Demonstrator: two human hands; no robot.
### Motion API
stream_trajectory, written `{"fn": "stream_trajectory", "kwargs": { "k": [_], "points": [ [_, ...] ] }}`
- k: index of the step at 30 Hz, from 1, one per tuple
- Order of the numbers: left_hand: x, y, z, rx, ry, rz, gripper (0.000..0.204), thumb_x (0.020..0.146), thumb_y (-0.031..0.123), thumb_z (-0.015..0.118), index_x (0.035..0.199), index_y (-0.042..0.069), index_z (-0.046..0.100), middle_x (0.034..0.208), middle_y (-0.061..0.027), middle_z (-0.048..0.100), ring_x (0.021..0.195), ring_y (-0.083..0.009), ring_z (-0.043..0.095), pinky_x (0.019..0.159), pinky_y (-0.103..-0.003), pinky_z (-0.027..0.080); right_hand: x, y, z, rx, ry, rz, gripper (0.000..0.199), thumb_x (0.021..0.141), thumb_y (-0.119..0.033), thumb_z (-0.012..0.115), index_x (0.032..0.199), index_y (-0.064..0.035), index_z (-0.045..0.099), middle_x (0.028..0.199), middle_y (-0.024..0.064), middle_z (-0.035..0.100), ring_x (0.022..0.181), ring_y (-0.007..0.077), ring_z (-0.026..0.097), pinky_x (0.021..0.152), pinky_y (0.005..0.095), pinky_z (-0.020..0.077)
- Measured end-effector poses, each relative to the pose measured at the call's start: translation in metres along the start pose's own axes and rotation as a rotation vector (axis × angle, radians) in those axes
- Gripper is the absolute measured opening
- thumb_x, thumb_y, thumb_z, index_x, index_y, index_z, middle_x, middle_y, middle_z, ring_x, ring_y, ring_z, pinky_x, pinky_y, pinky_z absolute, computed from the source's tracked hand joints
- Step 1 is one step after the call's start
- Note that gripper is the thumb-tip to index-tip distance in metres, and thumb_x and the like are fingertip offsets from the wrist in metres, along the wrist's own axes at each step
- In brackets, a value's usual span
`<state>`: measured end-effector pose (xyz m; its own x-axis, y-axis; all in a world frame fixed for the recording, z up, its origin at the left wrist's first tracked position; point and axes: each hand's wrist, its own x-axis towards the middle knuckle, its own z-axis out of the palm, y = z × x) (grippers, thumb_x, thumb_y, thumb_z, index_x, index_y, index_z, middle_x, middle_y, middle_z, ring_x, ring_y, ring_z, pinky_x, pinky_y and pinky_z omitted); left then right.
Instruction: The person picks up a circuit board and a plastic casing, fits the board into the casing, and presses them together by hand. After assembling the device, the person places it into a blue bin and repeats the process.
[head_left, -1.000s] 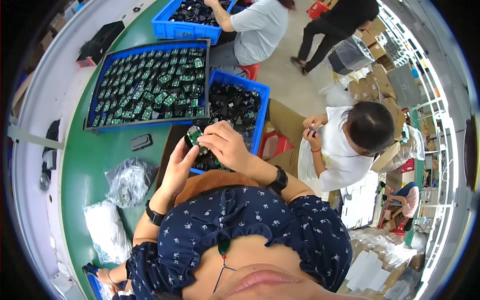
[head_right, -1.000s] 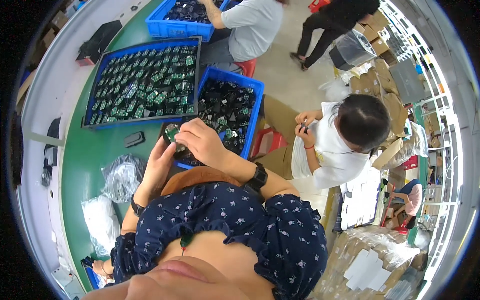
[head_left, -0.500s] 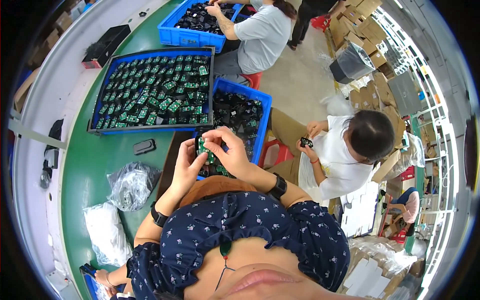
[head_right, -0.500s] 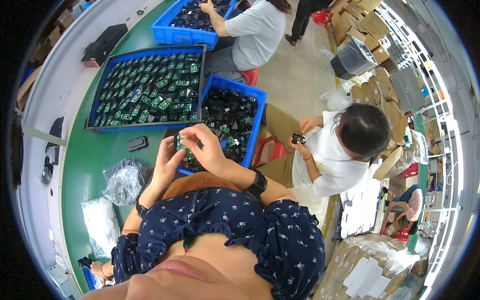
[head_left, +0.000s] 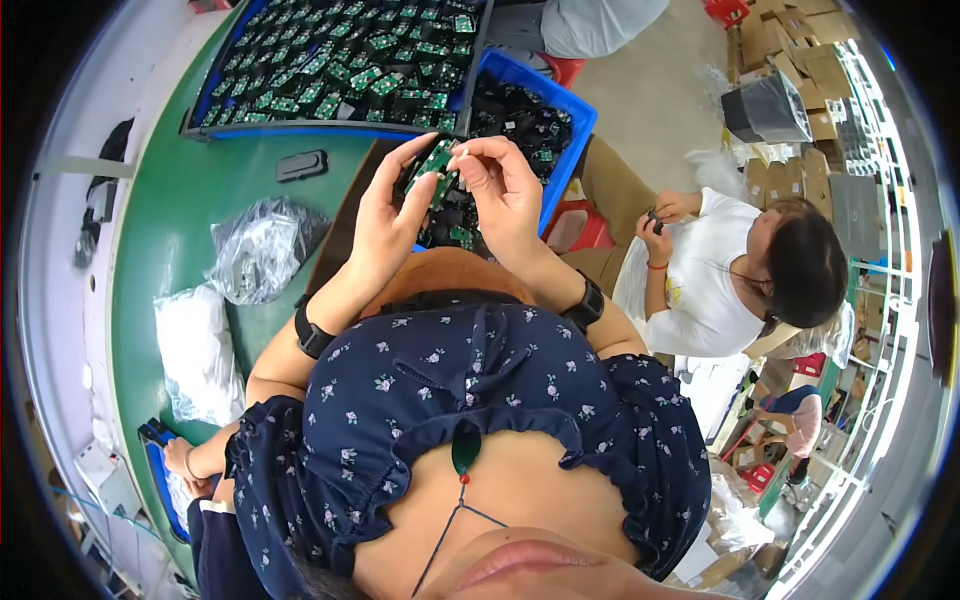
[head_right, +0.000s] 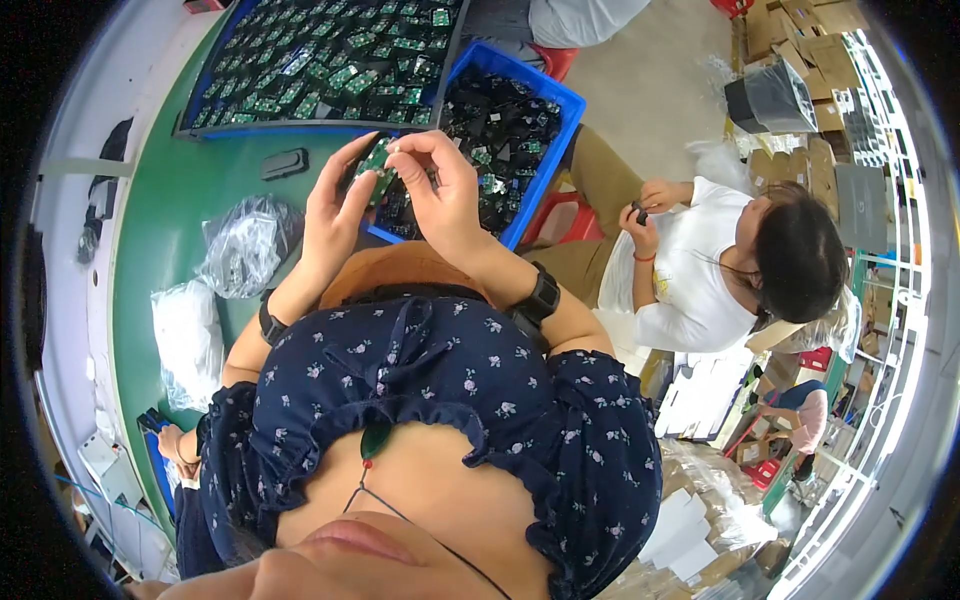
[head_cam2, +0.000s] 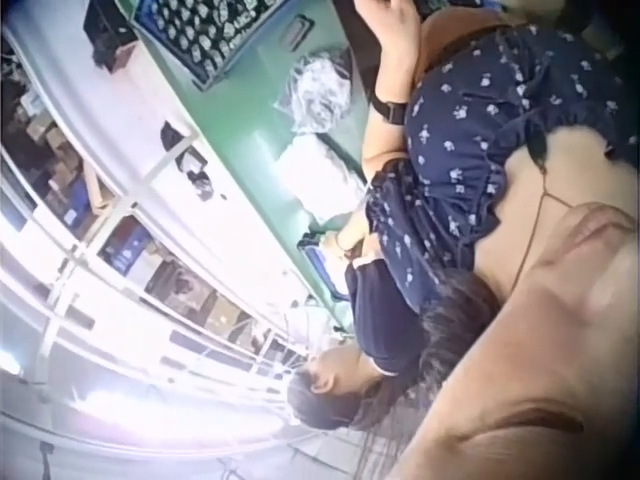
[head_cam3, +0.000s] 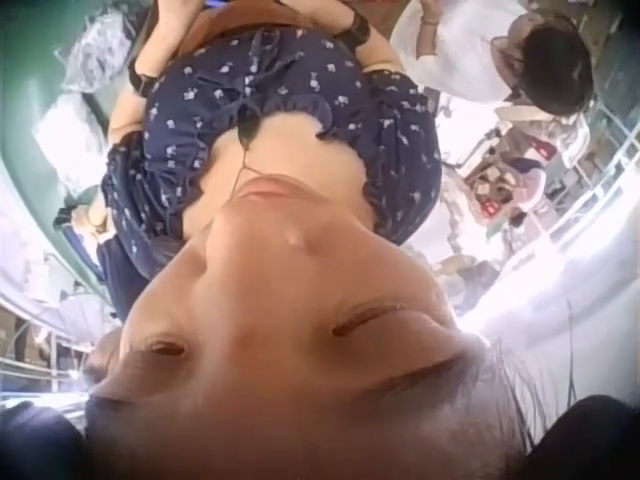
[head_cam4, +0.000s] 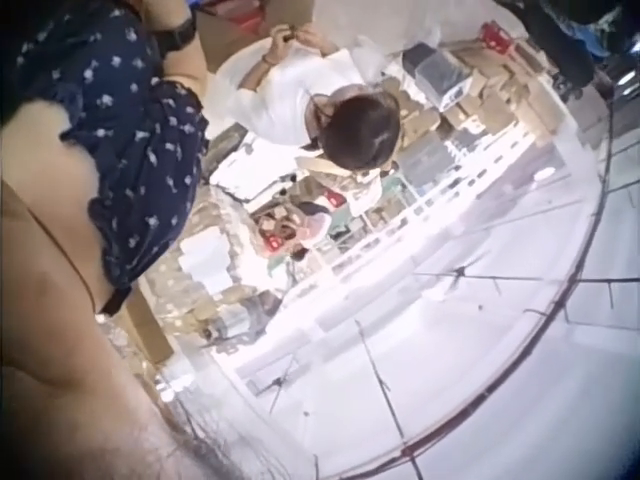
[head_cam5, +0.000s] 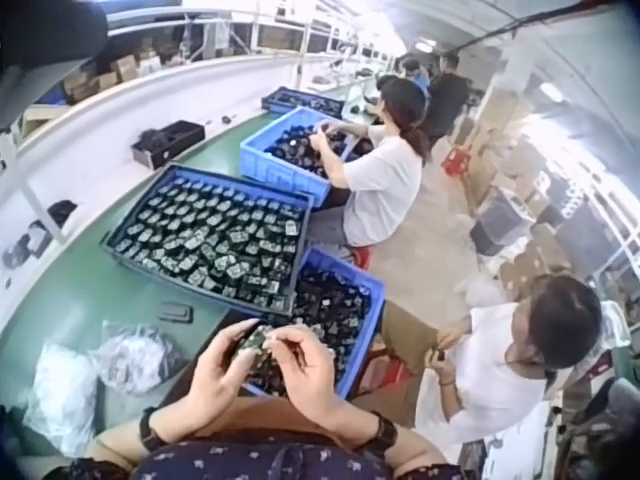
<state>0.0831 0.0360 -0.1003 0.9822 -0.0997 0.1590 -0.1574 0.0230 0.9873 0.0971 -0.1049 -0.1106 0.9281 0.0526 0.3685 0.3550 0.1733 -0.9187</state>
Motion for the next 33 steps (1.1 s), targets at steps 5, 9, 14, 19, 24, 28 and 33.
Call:
{"fn": "stream_trajectory", "kwargs": {
  "k": [5, 9, 14, 19, 24, 28, 33],
  "points": [
    [-0.005, -0.005, -0.001, -0.054, -0.018, -0.068, 0.046, 0.086, 0.006, 0.057, 0.129, 0.004, 0.042, 0.1, -0.0032, 0.056, 0.079, -0.0042, 0.05, 0.064, -0.017, 0.042, -0.002, 0.005, 0.002, -0.033, -0.005, -0.029, 0.011, 0.09, -0.005, 0.054, 0.1, -0.0002, 0.054, 0.096, 0.0044, 0.054, 0.083, 0.0087, 0.053, 0.072, 0.0202, 0.0419],
    [-0.003, 0.0, -0.005, -0.062, -0.017, -0.146, 0.047, 0.085, 0.007, 0.059, 0.128, 0.004, 0.04, 0.101, -0.0046, 0.056, 0.081, -0.0056, 0.051, 0.064, -0.019, 0.043, 0.0, 0.005, 0.001, -0.15, -0.044, -0.09, 0.01, 0.089, -0.003, 0.054, 0.098, -0.0002, 0.054, 0.097, 0.0059, 0.054, 0.085, 0.0103, 0.053, 0.075, 0.0217, 0.0429],
    [-0.004, -0.001, -0.002, 0.02, -0.02, 0.092, 0.054, 0.082, 0.009, 0.064, 0.128, 0.004, 0.037, 0.103, -0.0082, 0.056, 0.087, -0.0093, 0.054, 0.07, -0.023, 0.047, 0.002, 0.005, 0.003, -0.252, -0.031, -0.168, 0.008, 0.089, -0.001, 0.053, 0.097, -0.0004, 0.054, 0.097, 0.0069, 0.053, 0.087, 0.0113, 0.054, 0.076, 0.0227, 0.0439],
    [-0.001, -0.004, -0.008, 0.016, -0.06, 0.014, 0.049, 0.083, 0.007, 0.06, 0.128, 0.004, 0.038, 0.1, -0.0066, 0.055, 0.082, -0.0079, 0.054, 0.067, -0.021, 0.046, 0.008, -0.002, 0.0, -0.359, -0.032, -0.248, 0.013, 0.083, -0.003, 0.061, 0.096, -0.0015, 0.057, 0.099, 0.008, 0.053, 0.086, 0.0142, 0.053, 0.074, 0.0239, 0.0443],
    [-0.005, 0.005, -0.015, -0.113, -0.112, -0.15, 0.041, 0.086, 0.002, 0.051, 0.125, 0.004, 0.041, 0.094, -0.0015, 0.052, 0.071, -0.0034, 0.048, 0.06, -0.017, 0.04, 0.016, -0.024, -0.008, -0.738, -0.229, -0.335, 0.026, 0.074, -0.008, 0.07, 0.099, -0.0074, 0.063, 0.104, 0.0063, 0.053, 0.091, 0.02, 0.05, 0.077, 0.0296, 0.043],
    [-0.004, 0.007, -0.015, -0.158, -0.134, -0.114, 0.039, 0.087, 0.003, 0.05, 0.125, 0.004, 0.043, 0.096, -0.0012, 0.053, 0.073, -0.0029, 0.046, 0.059, -0.016, 0.039, 0.012, -0.017, -0.007, -0.58, -0.169, -0.267, 0.033, 0.072, -0.01, 0.071, 0.104, -0.0089, 0.063, 0.105, 0.0062, 0.053, 0.094, 0.0206, 0.049, 0.076, 0.0301, 0.0421],
    [-0.002, 0.01, -0.013, -0.251, -0.094, -0.193, 0.036, 0.088, 0.004, 0.049, 0.124, 0.002, 0.045, 0.099, -0.0026, 0.054, 0.071, -0.0042, 0.046, 0.059, -0.017, 0.038, 0.013, -0.014, -0.006, -0.716, -0.164, -0.46, 0.025, 0.071, -0.005, 0.07, 0.095, -0.013, 0.069, 0.103, 0.0035, 0.054, 0.084, 0.0177, 0.046, 0.065, 0.026, 0.0405]
  ]
}}
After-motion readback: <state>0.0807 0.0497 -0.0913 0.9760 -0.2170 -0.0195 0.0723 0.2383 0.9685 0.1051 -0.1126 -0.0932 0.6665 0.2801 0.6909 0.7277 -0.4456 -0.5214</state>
